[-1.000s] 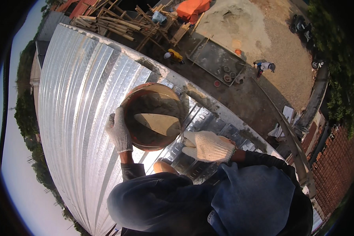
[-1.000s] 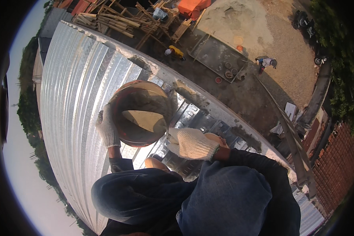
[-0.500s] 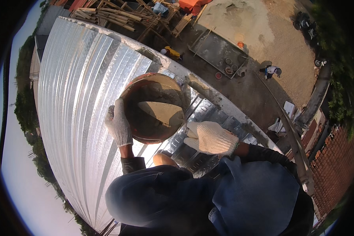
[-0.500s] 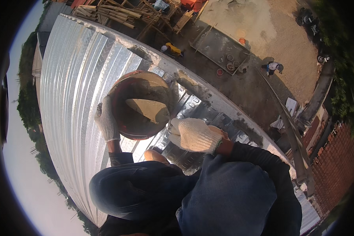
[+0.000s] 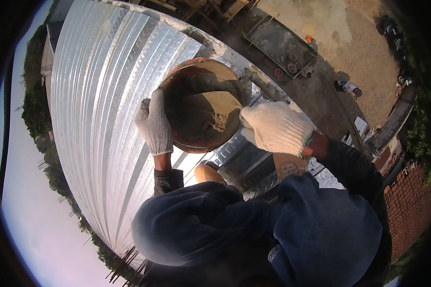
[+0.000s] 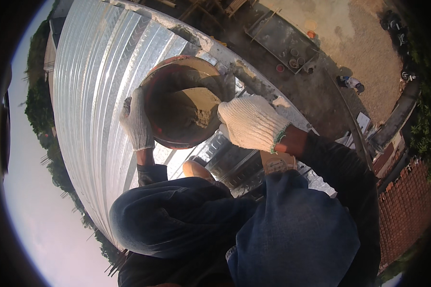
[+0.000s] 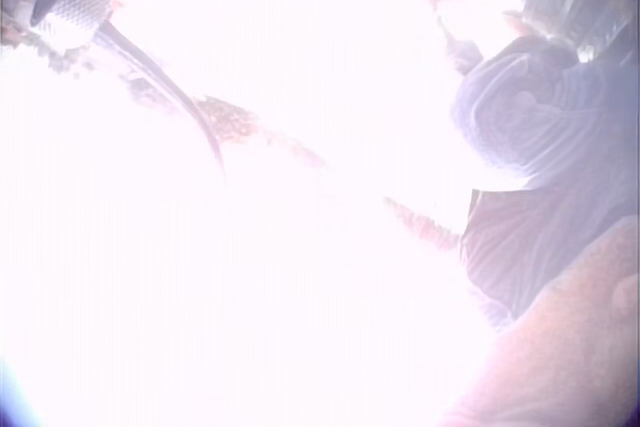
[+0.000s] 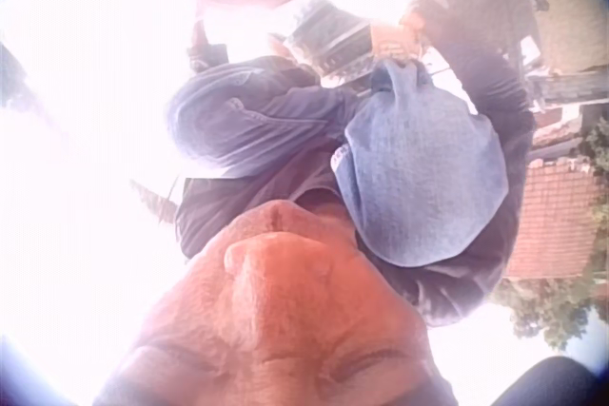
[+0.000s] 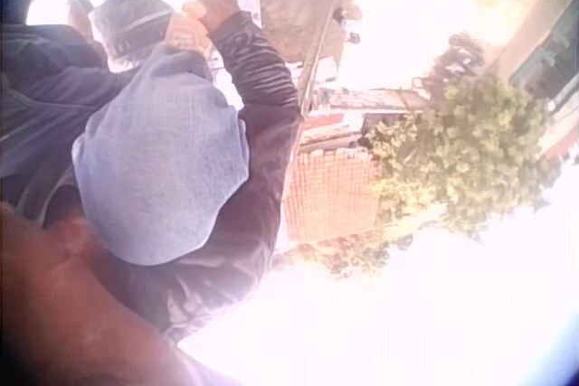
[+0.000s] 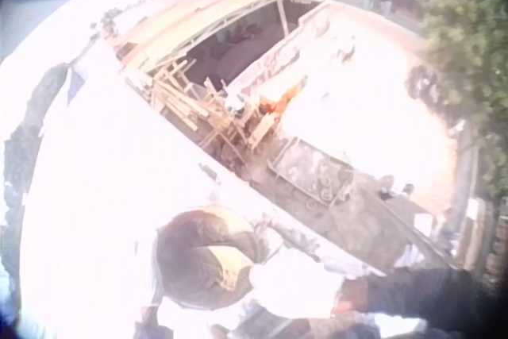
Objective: The person scoops cement from a red bowl with a trowel and applies it to the seams of a corrugated metal roof. The person repeatedly fills the trowel and spreads the cement along the roof joints.
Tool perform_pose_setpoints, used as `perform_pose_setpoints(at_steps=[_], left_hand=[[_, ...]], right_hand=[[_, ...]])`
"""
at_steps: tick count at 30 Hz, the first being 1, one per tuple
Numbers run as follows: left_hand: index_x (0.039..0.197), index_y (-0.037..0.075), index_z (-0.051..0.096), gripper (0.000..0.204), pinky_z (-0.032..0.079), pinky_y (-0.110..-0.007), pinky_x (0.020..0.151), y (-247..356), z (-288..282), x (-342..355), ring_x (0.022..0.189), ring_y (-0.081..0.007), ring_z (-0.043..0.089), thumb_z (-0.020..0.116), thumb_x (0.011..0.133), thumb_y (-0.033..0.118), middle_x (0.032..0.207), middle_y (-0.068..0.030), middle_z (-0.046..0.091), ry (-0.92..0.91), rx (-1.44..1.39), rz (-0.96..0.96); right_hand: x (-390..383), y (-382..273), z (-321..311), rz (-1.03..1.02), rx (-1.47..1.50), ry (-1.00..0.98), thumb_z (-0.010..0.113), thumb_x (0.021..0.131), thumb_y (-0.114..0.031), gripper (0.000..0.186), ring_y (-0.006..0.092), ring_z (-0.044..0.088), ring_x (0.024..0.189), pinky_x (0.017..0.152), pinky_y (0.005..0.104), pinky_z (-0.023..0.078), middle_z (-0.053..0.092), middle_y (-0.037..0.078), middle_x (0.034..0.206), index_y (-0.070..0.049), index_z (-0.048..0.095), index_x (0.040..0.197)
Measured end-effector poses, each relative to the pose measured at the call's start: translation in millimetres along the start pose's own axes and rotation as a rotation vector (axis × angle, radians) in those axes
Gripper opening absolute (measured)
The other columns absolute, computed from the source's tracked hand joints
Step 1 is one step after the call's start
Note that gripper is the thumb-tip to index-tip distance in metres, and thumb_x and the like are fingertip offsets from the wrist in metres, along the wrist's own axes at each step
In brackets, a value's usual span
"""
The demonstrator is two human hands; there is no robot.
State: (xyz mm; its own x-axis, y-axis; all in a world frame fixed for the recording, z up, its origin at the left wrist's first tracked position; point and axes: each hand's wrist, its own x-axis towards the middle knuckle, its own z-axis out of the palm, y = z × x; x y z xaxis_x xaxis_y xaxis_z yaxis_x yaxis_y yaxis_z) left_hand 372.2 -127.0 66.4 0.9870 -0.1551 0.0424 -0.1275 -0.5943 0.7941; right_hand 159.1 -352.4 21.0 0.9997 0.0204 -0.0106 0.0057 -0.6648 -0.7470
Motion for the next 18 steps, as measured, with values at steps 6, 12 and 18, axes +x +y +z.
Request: perform_pose_setpoints(at_steps=[6, 12, 18], left_hand=[[0.087, -0.003, 0.070, 0.042, 0.043, -0.031, 0.068, 4.7, 3.4, -5.9, 0.077, -0.0071, 0.048, 0.073, 0.110, 0.032, 0.077, 0.0016, 0.058, 0.026, -0.089, -0.018], [0.098, -0.005, 0.076, 0.034, 0.047, -0.030, 0.072, -0.2, 11.6, -10.6, 0.081, -0.0069, 0.055, 0.072, 0.112, 0.026, 0.085, -0.0005, 0.068, -0.009, -0.153, 0.029], [0.102, -0.005, 0.077, 0.033, 0.050, -0.028, 0.075, 7.7, 16.0, -9.2, 0.084, -0.0072, 0.059, 0.071, 0.112, 0.026, 0.089, -0.0020, 0.072, -0.031, -0.146, 0.029]], right_hand=[[9.2, -1.0, 44.5, -0.076, 0.125, -0.095, 0.074, 0.093, -0.026, 0.019, 0.0409, 0.077, 0.087, 0.076, 0.0505, 0.062, 0.076, 0.016, 0.091, -0.007, 0.077, 0.095], [5.7, -11.0, 35.8, -0.311, 0.076, -0.160, 0.071, 0.095, -0.027, 0.020, 0.0335, 0.075, 0.098, 0.084, 0.0464, 0.063, 0.075, 0.010, 0.098, -0.010, 0.080, 0.101], [5.2, -3.6, 22.5, -0.331, -0.030, -0.215, 0.072, 0.095, -0.026, 0.028, 0.0312, 0.073, 0.106, 0.090, 0.0457, 0.060, 0.072, 0.009, 0.111, -0.011, 0.073, 0.119]])
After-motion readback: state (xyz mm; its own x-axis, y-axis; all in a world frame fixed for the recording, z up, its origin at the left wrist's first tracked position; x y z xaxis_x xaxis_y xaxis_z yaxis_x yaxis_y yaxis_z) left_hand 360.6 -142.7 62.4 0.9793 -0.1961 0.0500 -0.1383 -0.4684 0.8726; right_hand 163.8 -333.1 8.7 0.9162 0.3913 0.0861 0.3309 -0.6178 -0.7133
